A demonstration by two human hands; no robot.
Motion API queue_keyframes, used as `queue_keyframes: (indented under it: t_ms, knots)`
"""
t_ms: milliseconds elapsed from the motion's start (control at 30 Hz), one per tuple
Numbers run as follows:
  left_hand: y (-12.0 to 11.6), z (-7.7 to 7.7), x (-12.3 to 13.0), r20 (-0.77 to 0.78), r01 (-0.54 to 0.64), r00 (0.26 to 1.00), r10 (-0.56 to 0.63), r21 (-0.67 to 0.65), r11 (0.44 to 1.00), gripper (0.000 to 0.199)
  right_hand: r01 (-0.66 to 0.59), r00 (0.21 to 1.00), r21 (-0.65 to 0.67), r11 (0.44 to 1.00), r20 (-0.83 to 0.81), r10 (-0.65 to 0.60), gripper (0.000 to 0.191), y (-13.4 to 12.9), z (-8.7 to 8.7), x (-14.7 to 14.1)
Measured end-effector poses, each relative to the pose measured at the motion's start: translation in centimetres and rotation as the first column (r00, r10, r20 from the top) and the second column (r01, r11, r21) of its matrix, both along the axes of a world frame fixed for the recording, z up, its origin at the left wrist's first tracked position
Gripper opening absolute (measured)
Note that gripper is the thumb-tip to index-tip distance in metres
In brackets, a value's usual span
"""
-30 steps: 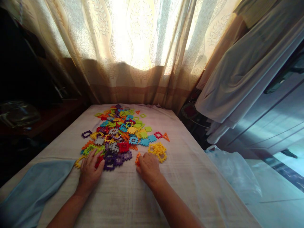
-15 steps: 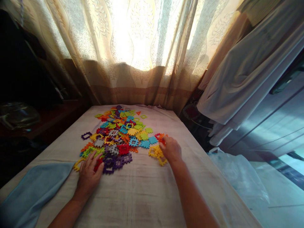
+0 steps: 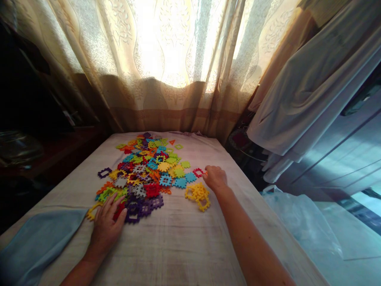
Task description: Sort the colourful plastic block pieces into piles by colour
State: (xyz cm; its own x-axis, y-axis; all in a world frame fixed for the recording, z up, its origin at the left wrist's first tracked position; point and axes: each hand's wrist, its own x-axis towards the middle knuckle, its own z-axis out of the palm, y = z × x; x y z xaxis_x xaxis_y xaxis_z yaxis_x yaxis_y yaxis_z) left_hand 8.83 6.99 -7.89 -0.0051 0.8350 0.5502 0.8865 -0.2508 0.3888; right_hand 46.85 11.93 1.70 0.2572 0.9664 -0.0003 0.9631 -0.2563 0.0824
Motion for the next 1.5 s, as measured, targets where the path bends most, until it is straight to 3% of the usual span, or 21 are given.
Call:
queue_keyframes:
  t_ms: [133, 267, 433, 567, 800, 933, 1000, 1133, 1200, 1333, 1500]
  knots:
    - [-0.1, -0.2, 0.1, -0.054, -0.025, 0.998, 0.024, -0.007, 1.000, 0.040, -0.139, 0.990, -0.183, 0.973, -0.055, 0.131, 0.046, 3.6, 0.1, -2.4]
    - [-0.9, 0.2, 0.6, -0.195, 0.048, 0.980, -0.048, -0.004, 0.999, 0.048, -0.221, 0.971, -0.241, 0.945, -0.142, 0.191, 0.057, 6.3, -0.1, -4.1]
    - [-1.5, 1.2, 2.1, -0.334, 0.170, 0.927, -0.168, -0.023, 0.985, 0.057, -0.231, 0.966, -0.207, 0.951, -0.162, 0.199, 0.063, 7.2, -1.2, -7.0]
    - [0.4, 1.7, 2.8, -0.384, 0.245, 0.885, -0.262, -0.095, 0.965, 0.059, -0.202, 0.969, -0.150, 0.968, -0.173, 0.176, 0.056, 7.0, -2.2, -9.7]
    - [5.2, 2.9, 1.8, -0.356, 0.166, 0.910, -0.211, -0.153, 0.974, 0.052, -0.165, 0.969, -0.050, 0.985, -0.196, 0.153, 0.054, 6.9, -3.0, -13.8]
    - [5.1, 3.3, 1.9, -0.327, 0.101, 0.933, -0.154, -0.171, 0.980, 0.055, -0.209, 0.953, -0.050, 0.977, -0.233, 0.193, 0.056, 7.0, -2.2, -13.5]
    - [3.9, 3.1, 2.5, -0.309, 0.132, 0.936, -0.170, -0.141, 0.981, 0.058, -0.242, 0.943, -0.076, 0.967, -0.252, 0.216, 0.054, 6.7, -1.2, -12.0]
    - [1.7, 2.1, 4.3, -0.313, 0.311, 0.891, -0.329, -0.108, 0.944, 0.053, -0.251, 0.950, -0.174, 0.952, -0.235, 0.207, 0.042, 4.5, 1.0, -9.3]
    - [1.4, 1.8, 5.1, -0.302, 0.305, 0.896, -0.325, -0.113, 0.946, 0.045, -0.281, 0.948, -0.213, 0.936, -0.215, 0.236, 0.041, 2.8, 1.4, -9.3]
    - [2.1, 1.6, 5.5, -0.307, 0.182, 0.929, -0.207, -0.110, 0.977, 0.038, -0.340, 0.926, -0.154, 0.928, -0.229, 0.301, 0.053, -0.3, 0.7, -11.4]
    - [1.6, 1.3, 5.0, -0.372, 0.186, 0.912, -0.170, 0.007, 0.983, 0.039, -0.422, 0.818, 0.030, 0.906, -0.420, 0.394, 0.039, -1.8, -0.7, -12.7]
